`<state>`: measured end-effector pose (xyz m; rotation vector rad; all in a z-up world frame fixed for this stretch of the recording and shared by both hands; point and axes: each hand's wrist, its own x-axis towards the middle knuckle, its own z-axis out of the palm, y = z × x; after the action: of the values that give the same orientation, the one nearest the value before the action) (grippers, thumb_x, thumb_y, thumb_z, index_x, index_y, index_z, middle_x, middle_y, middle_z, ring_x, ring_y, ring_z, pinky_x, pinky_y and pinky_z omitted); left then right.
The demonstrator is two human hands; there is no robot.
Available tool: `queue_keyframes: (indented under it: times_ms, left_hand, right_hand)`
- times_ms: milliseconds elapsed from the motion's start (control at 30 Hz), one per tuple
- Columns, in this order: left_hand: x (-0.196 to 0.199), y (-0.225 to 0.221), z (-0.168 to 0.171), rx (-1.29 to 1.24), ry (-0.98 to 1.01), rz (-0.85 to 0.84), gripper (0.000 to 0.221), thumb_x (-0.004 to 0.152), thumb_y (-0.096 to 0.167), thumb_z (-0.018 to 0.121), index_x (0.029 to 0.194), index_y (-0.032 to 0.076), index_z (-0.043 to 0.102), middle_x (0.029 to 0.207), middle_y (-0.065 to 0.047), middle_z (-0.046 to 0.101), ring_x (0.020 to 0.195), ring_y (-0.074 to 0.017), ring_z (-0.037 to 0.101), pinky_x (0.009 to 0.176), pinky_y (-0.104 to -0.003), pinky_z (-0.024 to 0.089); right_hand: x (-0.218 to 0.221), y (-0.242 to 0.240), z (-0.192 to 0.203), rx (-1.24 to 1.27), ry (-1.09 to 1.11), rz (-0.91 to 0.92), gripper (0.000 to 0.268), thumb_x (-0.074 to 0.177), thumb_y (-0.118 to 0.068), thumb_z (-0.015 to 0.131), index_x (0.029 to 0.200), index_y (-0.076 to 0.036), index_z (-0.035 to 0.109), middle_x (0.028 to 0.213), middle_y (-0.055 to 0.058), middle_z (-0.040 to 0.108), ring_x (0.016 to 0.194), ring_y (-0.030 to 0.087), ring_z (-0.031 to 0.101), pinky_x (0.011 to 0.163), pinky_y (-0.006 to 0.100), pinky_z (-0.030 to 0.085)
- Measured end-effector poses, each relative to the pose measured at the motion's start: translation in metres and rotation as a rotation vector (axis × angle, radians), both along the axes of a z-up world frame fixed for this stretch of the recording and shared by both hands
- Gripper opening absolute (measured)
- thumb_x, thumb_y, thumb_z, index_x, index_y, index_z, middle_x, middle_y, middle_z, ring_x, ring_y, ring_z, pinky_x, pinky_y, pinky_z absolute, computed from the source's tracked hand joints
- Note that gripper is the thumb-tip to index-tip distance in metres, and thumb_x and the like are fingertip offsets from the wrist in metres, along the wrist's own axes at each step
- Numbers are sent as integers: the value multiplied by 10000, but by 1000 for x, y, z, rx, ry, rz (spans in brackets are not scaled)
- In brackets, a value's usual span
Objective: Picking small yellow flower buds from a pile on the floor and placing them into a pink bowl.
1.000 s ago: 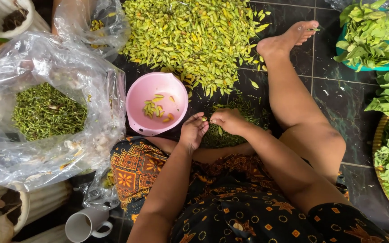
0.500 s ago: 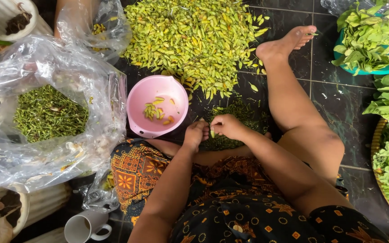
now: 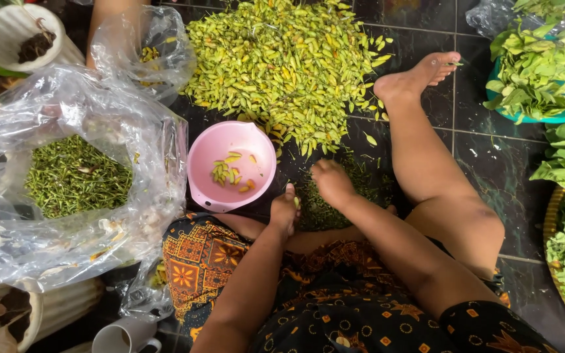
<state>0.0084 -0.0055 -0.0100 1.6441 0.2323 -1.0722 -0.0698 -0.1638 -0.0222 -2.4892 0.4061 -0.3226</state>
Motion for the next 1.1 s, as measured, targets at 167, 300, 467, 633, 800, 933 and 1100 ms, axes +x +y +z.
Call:
queue_keyframes:
  times_ms: [167,300,467,633,800,933,1100]
  left_hand:
    - [1,-4,12,-177,-40,21,559,1084,509,405,870,42,626,661,-84,607,526,-153,569,437,-231,465]
    - [9,-8,-23,-206,-41,79,513,1071,500,472,866,62,643,664,-81,647,526,-153,599,430,-223,498]
    - [9,-7,-32,-196,-99,-25,523,911,358,826,1212,-29,644,939,-98,648,754,-145,639,623,-246,598]
    - [11,-6,-47,-183,-76,-40,384,933,245,797,1164,-36,677,820,-76,609,664,-135,625,582,-232,595]
    - [5,-5,-31,-251,-3,-30,392,946,171,753,1231,-74,641,916,-71,565,728,-121,634,664,-225,640]
    - [9,-5,-16,-278,36,2,429,967,192,727,1295,-57,609,968,-66,555,771,-126,651,737,-275,668]
    - [9,-4,-12,-353,77,123,384,963,133,717,1274,-54,591,1032,-115,517,859,-244,679,844,-453,669]
  right_hand:
    - [-2,-55,-74,-393,440,-127,202,986,-298,646,1076,-123,689,1157,54,557,1114,298,521,895,461,452]
    - [-7,-48,-39,-307,358,-153,152,955,-280,672,955,-135,715,1011,56,585,1035,318,555,865,487,462]
    - [-4,-21,9,-47,360,-36,145,958,-236,660,865,-159,739,781,4,658,848,286,639,770,470,506]
    - [-10,3,51,168,366,68,141,971,-146,634,913,-131,761,840,44,708,854,299,666,822,454,539]
    - [-17,-8,63,511,415,137,160,975,-127,652,1074,-55,754,1048,189,735,1052,365,650,921,542,494]
    - [-9,-32,51,302,552,140,223,1020,-221,590,1119,-117,761,1133,148,732,1057,377,665,944,536,497]
    - [9,-34,21,-35,542,25,292,1076,-330,520,1173,-167,742,1113,37,685,965,272,685,802,430,571]
